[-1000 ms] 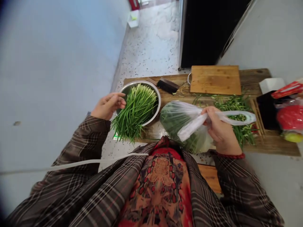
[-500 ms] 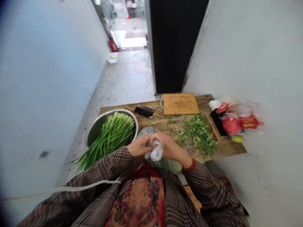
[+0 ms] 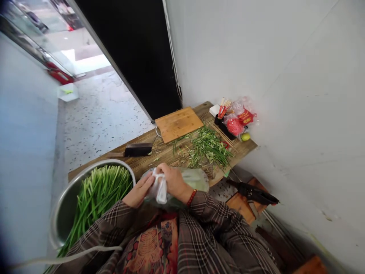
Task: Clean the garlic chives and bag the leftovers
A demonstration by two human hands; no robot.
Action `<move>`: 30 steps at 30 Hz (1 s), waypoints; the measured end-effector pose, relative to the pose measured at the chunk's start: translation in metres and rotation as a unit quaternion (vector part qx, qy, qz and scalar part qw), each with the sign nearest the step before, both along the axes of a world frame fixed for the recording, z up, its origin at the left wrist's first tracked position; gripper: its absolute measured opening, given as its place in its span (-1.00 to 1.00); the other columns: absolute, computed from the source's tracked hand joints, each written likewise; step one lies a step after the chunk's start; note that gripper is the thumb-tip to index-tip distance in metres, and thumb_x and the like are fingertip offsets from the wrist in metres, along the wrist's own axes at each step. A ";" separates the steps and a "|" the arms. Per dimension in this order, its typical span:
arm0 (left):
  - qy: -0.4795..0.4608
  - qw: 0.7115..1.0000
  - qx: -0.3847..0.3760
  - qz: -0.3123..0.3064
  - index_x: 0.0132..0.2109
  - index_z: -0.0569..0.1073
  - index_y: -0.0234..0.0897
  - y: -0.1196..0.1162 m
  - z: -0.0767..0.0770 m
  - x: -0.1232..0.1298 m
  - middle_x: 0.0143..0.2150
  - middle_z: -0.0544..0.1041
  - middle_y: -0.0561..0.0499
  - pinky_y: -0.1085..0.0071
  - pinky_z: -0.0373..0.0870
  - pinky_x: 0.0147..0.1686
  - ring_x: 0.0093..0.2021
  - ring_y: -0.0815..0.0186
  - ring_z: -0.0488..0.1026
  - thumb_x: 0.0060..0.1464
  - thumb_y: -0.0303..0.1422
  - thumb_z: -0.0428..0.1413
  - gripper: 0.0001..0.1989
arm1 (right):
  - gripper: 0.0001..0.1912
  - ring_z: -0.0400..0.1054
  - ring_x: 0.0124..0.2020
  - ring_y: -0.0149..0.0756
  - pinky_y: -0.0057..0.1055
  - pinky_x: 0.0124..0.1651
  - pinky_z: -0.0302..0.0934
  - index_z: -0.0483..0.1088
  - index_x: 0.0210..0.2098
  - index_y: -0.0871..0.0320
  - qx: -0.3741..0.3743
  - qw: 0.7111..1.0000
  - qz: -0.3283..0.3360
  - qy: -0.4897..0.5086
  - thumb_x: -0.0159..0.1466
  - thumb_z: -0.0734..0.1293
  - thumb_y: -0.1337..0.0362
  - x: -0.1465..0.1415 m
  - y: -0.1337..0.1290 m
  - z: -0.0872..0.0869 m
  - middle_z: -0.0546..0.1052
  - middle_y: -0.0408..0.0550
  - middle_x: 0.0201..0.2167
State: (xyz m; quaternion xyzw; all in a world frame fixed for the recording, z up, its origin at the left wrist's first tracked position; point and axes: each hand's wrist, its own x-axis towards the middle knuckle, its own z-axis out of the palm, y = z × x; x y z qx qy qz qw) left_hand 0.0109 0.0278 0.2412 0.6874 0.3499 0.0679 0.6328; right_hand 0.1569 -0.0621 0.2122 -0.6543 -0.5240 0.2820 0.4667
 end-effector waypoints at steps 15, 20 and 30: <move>-0.154 0.962 -0.157 0.163 0.42 -0.21 0.01 0.001 0.035 0.008 -0.01 0.56 -0.08 0.26 0.42 -0.04 -0.05 0.22 0.53 0.02 -0.28 0.26 0.01 | -0.72 0.40 0.02 -0.26 -0.27 0.13 0.24 0.44 -0.02 0.09 0.080 0.987 0.085 0.106 0.38 0.19 0.18 0.002 -0.020 0.014 0.55 -0.02 -0.04; -0.140 0.920 -0.219 0.292 -0.18 0.47 -0.33 0.004 0.024 -0.001 -0.47 0.49 0.07 0.49 0.38 -0.39 -0.46 0.41 0.43 -0.13 -0.33 0.32 -0.67 | -0.66 0.36 0.09 -0.26 -0.21 0.20 0.20 0.41 0.09 0.00 0.061 0.989 0.111 0.071 0.41 0.14 0.18 -0.009 -0.028 0.013 0.52 -0.05 0.05; -0.068 0.864 -0.150 0.476 -0.44 0.28 -0.26 0.039 -0.035 -0.055 -0.72 0.04 0.24 0.56 -0.14 -0.70 -0.71 0.51 -0.06 -0.17 -0.46 0.09 -0.90 | -0.63 0.32 0.15 -0.04 0.04 0.23 0.15 0.55 -0.11 -0.12 -0.040 0.996 0.067 0.047 0.38 0.12 0.09 0.009 -0.121 -0.048 0.55 -0.06 0.03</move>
